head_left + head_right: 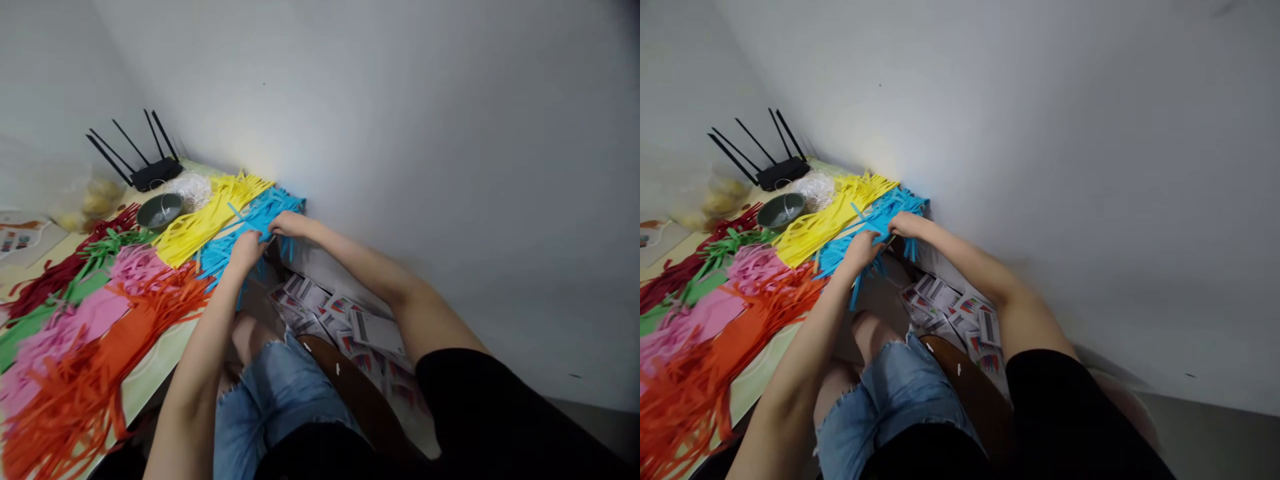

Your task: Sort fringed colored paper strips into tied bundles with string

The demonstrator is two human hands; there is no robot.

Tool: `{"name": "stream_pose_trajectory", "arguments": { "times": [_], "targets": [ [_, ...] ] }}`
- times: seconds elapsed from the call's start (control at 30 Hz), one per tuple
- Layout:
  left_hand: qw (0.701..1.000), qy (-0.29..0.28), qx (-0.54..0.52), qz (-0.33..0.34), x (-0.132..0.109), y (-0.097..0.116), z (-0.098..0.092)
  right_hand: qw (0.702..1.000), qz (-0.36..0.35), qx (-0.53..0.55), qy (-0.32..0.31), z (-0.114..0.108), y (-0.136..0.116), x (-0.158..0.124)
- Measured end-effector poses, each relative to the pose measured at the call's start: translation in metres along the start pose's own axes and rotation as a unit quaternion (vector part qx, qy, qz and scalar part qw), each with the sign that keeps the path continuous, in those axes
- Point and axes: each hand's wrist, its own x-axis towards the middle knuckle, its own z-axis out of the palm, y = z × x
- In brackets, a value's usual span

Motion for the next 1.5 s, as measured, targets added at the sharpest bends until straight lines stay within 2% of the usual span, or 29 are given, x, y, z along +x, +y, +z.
{"name": "stream_pose_trajectory", "arguments": {
  "times": [0.1,0.27,0.8,1.07,1.17,1.23,1.3,1.33,1.37,1.5],
  "targets": [
    [0.999,-0.019,0.013,-0.04,0.018,-0.013,0.014,1.0,0.007,-0.007,-0.012,-0.008,0.0,0.006],
    [0.997,-0.025,0.01,-0.066,0.023,-0.022,0.021,1.0,0.0,-0.01,-0.027,-0.014,0.0,0.008],
    [0.992,-0.046,-0.043,-0.113,0.039,-0.019,0.006,0.997,-0.011,-0.02,-0.072,-0.021,0.006,0.019],
    [0.993,-0.022,-0.025,-0.118,0.042,-0.012,0.013,0.998,-0.005,-0.011,-0.069,-0.019,0.006,0.02],
    [0.991,-0.003,-0.017,-0.133,0.042,-0.011,0.016,0.998,-0.002,0.005,-0.058,-0.028,0.006,0.014],
    [0.988,0.022,-0.022,-0.149,0.043,-0.014,0.016,0.999,0.002,0.049,0.013,-0.036,0.0,0.006],
    [0.984,0.05,-0.035,-0.169,0.044,-0.019,0.013,0.988,0.008,0.109,0.109,-0.039,-0.014,-0.002],
    [0.981,0.065,-0.043,-0.179,0.044,-0.022,0.011,0.982,0.015,0.131,0.136,-0.038,-0.023,-0.005],
    [0.977,0.081,-0.052,-0.188,0.044,-0.025,0.009,0.98,0.025,0.142,0.136,-0.034,-0.032,-0.007],
    [0.957,0.175,-0.07,-0.219,0.042,-0.039,-0.008,0.986,0.085,0.13,0.062,-0.006,-0.058,0.001]
  ]
}}
